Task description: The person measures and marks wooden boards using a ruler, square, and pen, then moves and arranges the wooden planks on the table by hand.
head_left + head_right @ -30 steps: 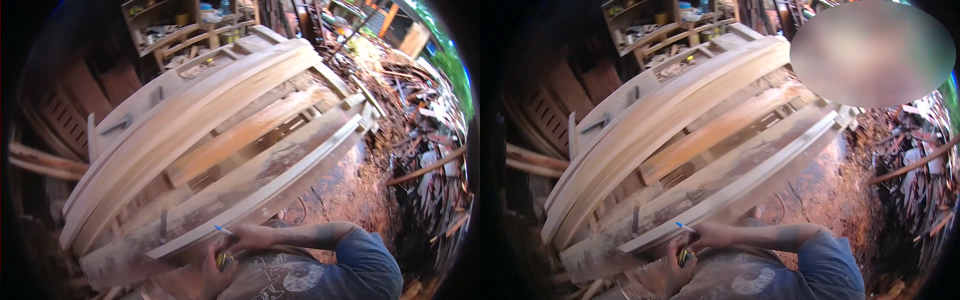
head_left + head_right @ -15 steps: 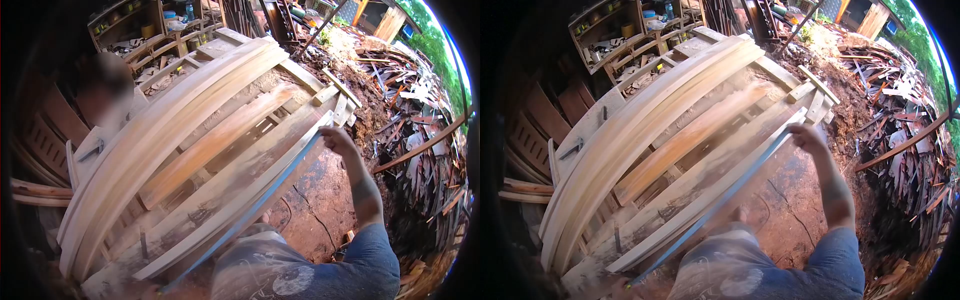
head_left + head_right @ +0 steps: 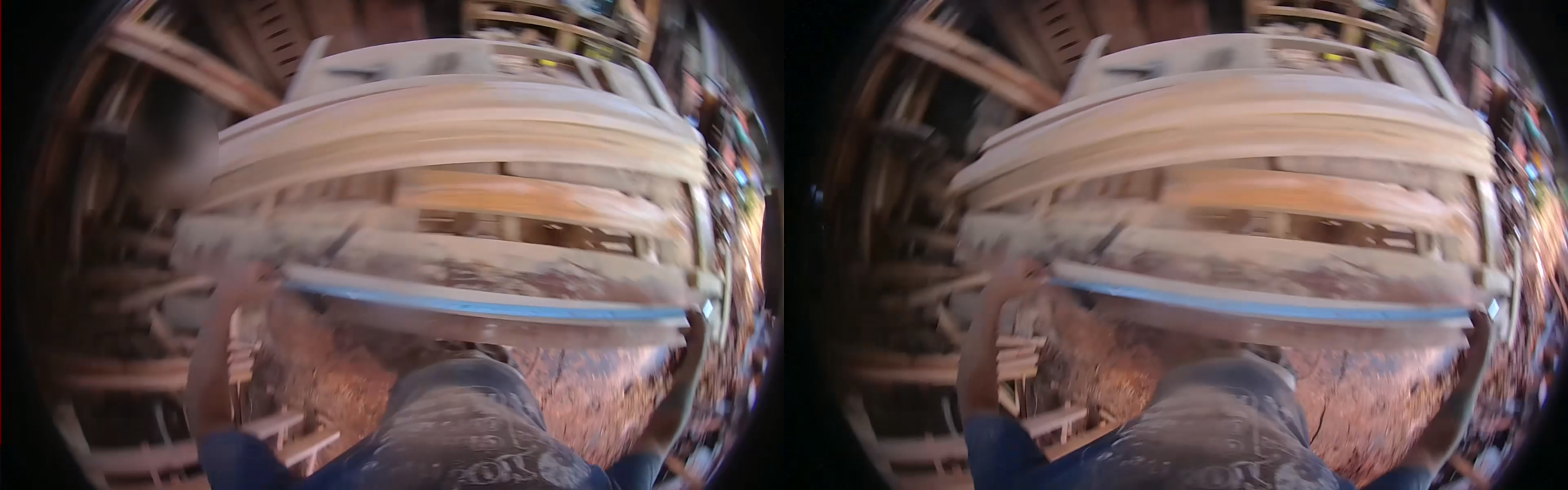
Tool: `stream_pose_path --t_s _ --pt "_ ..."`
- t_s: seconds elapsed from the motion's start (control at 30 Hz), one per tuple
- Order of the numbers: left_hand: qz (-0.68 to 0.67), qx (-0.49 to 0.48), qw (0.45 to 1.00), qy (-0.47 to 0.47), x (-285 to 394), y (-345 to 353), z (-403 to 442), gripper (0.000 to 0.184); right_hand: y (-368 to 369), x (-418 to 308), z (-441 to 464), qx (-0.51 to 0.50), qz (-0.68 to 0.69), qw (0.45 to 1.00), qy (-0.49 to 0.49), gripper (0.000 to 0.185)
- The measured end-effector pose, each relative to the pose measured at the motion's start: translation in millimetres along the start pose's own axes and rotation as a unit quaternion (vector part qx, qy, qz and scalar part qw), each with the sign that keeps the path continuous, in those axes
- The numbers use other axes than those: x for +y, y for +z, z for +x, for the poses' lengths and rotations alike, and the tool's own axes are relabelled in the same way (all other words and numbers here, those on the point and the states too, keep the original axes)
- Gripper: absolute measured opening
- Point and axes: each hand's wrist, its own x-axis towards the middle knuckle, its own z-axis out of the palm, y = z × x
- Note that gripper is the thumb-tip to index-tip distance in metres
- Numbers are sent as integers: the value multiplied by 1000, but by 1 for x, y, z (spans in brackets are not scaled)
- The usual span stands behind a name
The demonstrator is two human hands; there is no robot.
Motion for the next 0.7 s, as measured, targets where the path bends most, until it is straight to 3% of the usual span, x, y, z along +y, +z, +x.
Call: stream_pose_path --t_s 0.03,0.1,0.2,0.33,0.37,0.4,0.47,0.57,0.7 --pt "4 18 998 -60 9 -1 -4 40 -4 16 15 38 171 980 96 14" --pt "48 33 997 -41 7 -3 -2 40 4 -13 14 108 187 956 199 16" --pt "-3 -20 999 -43 2 0 4 38 3 -30 11 166 177 940 242 18" --pt "-30 -14 998 -50 13 -5 3 36 -13 23 36 137 139 955 225 20" --pt "-33 -6 998 -48 15 -6 4 36 -4 -33 11 104 128 957 240 21" --pt "-36 2 998 -47 15 -8 6 36 -2 -28 13 121 122 958 228 20" --pt "-34 0 998 -58 8 -3 18 37 -11 14 32 155 108 961 203 20" --pt "-43 -15 996 -74 -2 4 30 40 -18 32 37 125 124 967 187 21" --pt "-35 -31 994 -97 5 0 34 43 6 -41 -2 160 107 959 208 18"
